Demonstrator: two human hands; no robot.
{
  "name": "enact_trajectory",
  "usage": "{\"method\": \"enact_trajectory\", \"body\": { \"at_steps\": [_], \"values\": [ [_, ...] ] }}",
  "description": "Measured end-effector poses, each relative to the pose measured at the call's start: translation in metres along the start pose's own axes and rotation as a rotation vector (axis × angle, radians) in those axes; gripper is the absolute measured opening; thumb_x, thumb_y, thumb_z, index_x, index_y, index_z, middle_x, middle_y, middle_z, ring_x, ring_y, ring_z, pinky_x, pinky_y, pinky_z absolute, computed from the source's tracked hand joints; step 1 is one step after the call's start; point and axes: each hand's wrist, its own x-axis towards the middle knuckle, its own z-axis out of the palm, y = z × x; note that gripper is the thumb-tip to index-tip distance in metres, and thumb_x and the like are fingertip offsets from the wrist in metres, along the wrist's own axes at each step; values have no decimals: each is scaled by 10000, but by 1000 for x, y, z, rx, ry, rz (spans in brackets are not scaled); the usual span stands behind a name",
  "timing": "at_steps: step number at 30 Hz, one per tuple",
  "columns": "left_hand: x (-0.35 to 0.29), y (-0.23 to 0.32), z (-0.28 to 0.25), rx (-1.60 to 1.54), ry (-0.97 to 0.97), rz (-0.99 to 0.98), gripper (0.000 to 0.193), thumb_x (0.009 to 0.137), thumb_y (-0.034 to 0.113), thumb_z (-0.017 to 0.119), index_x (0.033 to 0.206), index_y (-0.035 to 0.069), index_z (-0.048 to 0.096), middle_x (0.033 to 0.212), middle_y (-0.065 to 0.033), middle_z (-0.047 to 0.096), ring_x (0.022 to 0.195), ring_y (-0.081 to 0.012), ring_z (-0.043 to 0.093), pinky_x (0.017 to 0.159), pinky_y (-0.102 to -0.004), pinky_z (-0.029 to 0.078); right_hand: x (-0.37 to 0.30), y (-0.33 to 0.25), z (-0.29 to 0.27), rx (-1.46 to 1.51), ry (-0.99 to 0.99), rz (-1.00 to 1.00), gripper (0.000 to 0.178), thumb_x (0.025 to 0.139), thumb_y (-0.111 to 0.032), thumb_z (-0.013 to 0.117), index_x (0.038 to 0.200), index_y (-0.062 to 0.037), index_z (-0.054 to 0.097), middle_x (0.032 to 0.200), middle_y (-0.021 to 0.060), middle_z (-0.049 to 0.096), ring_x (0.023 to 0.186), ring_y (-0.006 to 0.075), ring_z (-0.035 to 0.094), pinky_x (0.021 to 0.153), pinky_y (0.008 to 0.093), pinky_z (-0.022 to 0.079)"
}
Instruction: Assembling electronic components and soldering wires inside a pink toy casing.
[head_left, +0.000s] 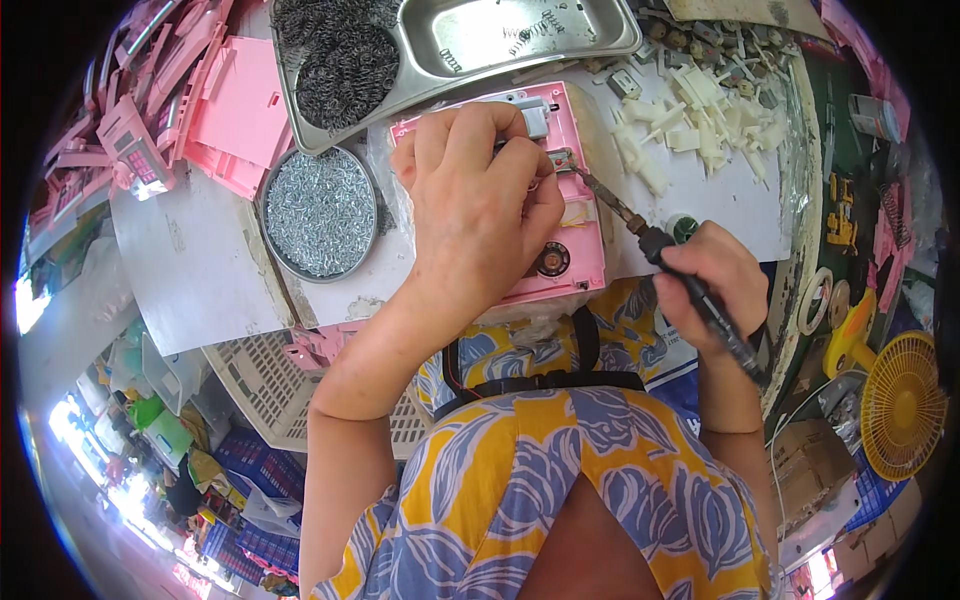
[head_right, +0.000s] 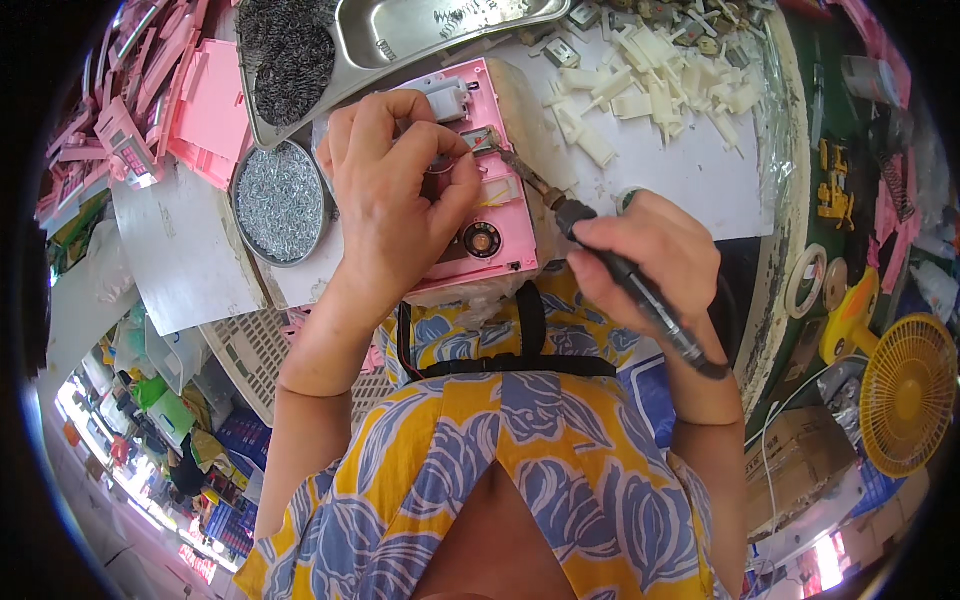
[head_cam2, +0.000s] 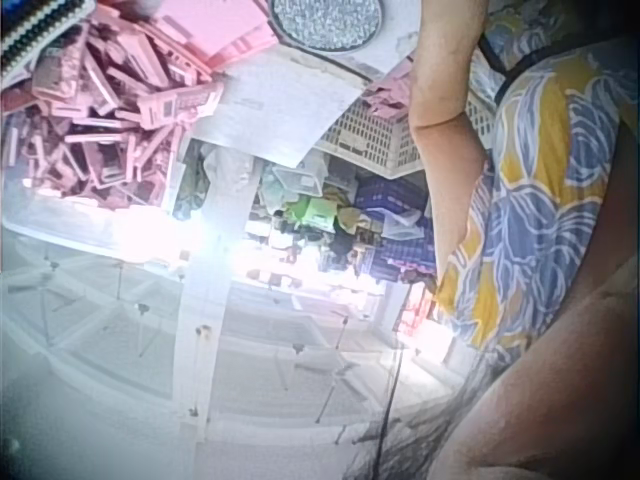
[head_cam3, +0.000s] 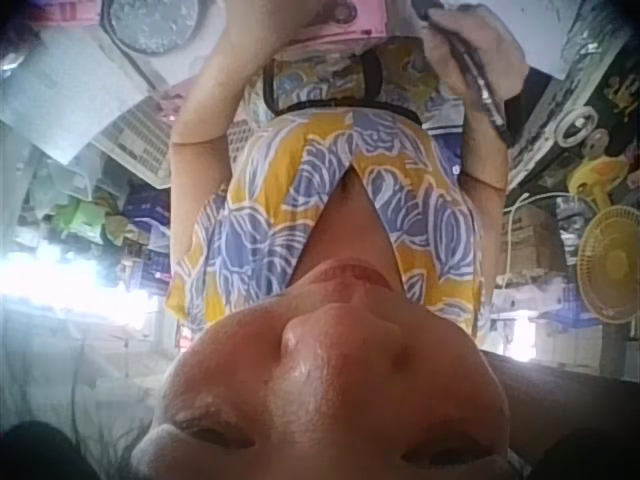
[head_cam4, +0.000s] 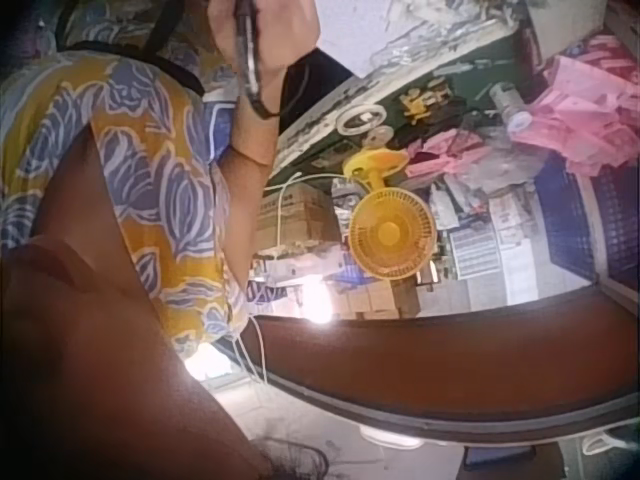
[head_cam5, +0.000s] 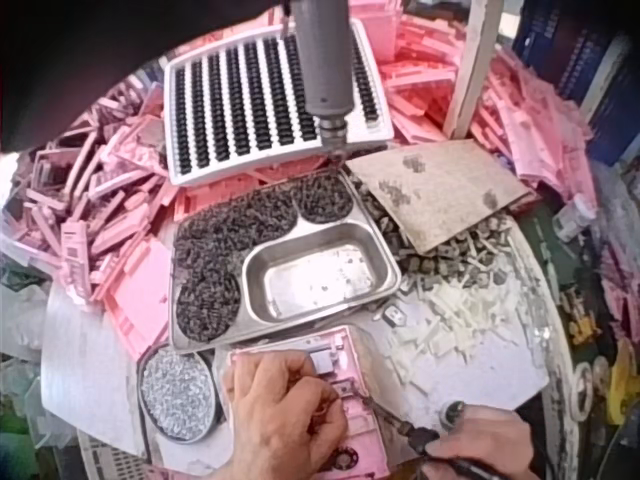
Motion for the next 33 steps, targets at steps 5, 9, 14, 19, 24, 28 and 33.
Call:
{"method": "enact_trajectory", "body": {
  "at_steps": [5,9,14,19,24,28,33],
  "values": [
    [0,0,0,2,-5,-2,145,714,126,761,796,106,644,1038,-30,578,959,-288,507,820,-471,336,2,2,4,-99,-21,-194,265,778,-1,802,1015,0,685,633,51,569,511,204,512,489,311,397],
    [0,0,1,1,5,-1,146,712,127,761,798,105,644,1037,-32,576,960,-289,507,828,-472,336,0,3,1,-26,59,-160,234,809,-11,785,1017,19,683,650,63,600,516,199,528,494,307,397],
    [-1,0,0,2,3,3,141,718,128,758,801,104,646,1041,-31,576,962,-289,506,830,-473,334,0,4,-4,-20,97,-123,222,827,-26,780,1020,27,685,655,70,606,522,197,529,500,303,393],
    [0,1,-1,29,-13,5,130,732,137,754,806,103,653,1046,-31,576,968,-284,508,831,-467,329,4,3,-7,-25,98,-121,220,824,-29,784,1014,29,689,654,67,605,520,193,509,500,298,382],
    [1,4,-3,46,-22,-14,150,701,127,781,815,122,683,1017,-20,575,959,-261,521,860,-424,342,6,2,-9,-27,96,-122,218,819,-26,787,1007,31,692,648,61,596,517,191,509,497,297,379],
    [0,4,-3,31,-21,-16,128,729,130,756,811,106,661,1053,-29,580,984,-278,513,835,-468,328,9,3,-10,-27,87,-146,222,809,-15,790,1000,38,690,634,58,585,510,189,508,491,294,377],
    [1,6,-7,48,-77,-31,133,746,134,757,839,110,664,1061,-39,578,989,-284,513,849,-475,321,10,5,-10,-33,85,-165,226,801,-2,789,998,43,687,620,54,572,498,187,501,483,297,367]
  ]
}}
